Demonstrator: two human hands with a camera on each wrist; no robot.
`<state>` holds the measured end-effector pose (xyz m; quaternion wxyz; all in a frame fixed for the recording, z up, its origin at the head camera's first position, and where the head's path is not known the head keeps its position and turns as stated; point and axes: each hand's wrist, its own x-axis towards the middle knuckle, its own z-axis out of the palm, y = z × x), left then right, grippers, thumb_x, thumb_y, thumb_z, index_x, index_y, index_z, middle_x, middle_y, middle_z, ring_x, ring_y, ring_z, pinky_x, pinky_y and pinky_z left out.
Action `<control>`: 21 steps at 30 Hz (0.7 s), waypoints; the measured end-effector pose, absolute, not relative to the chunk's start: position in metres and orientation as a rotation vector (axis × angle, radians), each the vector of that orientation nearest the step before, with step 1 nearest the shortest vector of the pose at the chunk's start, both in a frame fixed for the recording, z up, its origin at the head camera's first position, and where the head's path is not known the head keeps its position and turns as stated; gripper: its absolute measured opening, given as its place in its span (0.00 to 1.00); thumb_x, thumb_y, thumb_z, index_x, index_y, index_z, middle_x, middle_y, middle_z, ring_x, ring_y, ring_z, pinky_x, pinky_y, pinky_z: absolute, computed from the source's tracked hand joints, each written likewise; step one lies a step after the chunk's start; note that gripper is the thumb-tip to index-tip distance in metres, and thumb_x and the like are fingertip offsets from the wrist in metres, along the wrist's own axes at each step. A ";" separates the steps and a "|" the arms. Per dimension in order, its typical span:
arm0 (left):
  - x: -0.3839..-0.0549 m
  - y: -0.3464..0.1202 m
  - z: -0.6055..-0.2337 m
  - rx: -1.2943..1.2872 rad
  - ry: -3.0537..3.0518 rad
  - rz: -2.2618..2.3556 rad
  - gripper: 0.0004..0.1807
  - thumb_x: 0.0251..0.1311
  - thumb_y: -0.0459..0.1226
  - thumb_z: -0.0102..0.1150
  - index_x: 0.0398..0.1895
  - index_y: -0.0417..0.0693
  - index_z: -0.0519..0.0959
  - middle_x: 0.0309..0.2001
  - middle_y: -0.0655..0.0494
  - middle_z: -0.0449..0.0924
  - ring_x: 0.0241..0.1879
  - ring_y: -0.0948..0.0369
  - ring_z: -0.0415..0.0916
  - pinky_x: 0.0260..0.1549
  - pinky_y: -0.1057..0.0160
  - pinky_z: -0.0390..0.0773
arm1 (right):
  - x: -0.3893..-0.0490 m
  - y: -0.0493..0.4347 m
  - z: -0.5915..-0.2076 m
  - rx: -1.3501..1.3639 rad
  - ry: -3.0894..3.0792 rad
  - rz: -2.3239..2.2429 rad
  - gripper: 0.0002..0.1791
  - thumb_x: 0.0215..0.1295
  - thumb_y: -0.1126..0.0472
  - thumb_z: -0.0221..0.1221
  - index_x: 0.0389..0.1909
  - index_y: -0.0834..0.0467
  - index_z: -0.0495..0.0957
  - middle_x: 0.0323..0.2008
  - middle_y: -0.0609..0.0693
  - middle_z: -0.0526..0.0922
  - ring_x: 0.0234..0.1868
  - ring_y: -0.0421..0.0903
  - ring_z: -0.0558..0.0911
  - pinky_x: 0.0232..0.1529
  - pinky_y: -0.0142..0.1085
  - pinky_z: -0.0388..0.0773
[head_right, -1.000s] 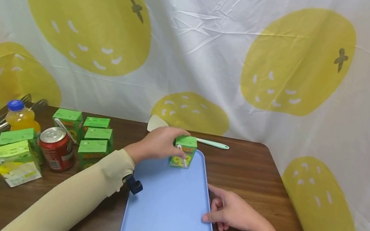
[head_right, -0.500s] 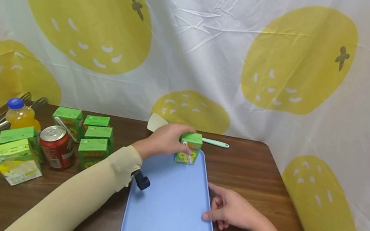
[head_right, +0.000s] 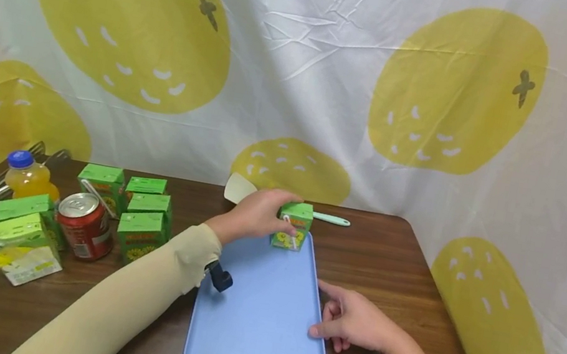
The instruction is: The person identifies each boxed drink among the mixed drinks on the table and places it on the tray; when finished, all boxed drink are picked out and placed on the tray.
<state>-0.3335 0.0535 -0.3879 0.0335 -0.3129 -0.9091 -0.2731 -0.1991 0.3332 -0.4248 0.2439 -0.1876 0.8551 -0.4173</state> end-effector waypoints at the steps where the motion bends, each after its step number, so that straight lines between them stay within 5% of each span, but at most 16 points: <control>1: -0.334 0.054 -0.388 -0.960 -2.795 -0.838 0.40 0.67 0.48 0.81 0.80 0.51 0.77 0.71 0.55 0.83 0.64 0.57 0.81 0.65 0.53 0.81 | -0.199 0.333 -0.425 -0.515 2.334 -1.141 0.59 0.68 0.56 0.79 0.86 0.73 0.52 0.26 0.54 0.83 0.19 0.48 0.82 0.19 0.36 0.77; 21: -0.336 0.057 -0.393 -0.967 -2.742 -0.904 0.38 0.69 0.46 0.80 0.80 0.49 0.76 0.67 0.53 0.83 0.60 0.56 0.81 0.61 0.53 0.82 | -0.199 0.335 -0.425 -0.511 2.327 -1.151 0.59 0.68 0.56 0.78 0.86 0.73 0.51 0.26 0.54 0.83 0.19 0.48 0.81 0.19 0.35 0.77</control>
